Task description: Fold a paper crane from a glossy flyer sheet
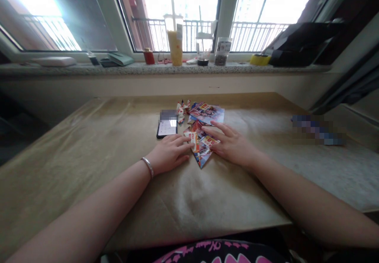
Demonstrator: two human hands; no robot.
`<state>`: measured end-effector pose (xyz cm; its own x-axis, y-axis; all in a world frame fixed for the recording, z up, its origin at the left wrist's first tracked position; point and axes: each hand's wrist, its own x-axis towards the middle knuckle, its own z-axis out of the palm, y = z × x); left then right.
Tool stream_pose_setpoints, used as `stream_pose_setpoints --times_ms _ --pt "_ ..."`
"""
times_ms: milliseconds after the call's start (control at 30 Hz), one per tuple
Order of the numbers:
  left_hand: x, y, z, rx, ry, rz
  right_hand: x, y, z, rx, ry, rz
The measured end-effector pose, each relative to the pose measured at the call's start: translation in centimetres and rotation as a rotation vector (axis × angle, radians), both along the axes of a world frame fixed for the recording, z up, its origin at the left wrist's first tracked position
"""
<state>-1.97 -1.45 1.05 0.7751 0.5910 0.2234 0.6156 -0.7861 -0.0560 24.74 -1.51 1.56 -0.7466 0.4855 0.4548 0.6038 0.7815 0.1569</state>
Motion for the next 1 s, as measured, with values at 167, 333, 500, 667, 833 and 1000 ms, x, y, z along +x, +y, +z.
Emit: stream_pose_setpoints --times_ms 167,333,500,667,833,1000 --pt "0.3 -0.4 0.5 -0.041 0.003 -0.150 -0.9 0.2 -0.6 -0.077 0.015 0.076" --pt "0.4 -0.3 0.3 -0.080 -0.005 -0.168 -1.3 0.2 -0.8 -0.190 -0.015 0.039" --pt "0.3 -0.2 0.0 -0.077 -0.004 -0.158 -0.6 0.0 -0.4 -0.286 -0.012 0.076" --pt "0.3 -0.3 0.2 -0.051 0.007 -0.140 0.1 0.2 -0.3 -0.327 0.000 0.085" --pt "0.4 -0.4 0.4 0.009 0.044 -0.122 0.2 0.4 -0.5 -0.316 0.004 0.007" --pt "0.3 -0.1 0.1 -0.041 0.032 -0.126 0.4 0.6 -0.8 -0.348 0.061 0.004"
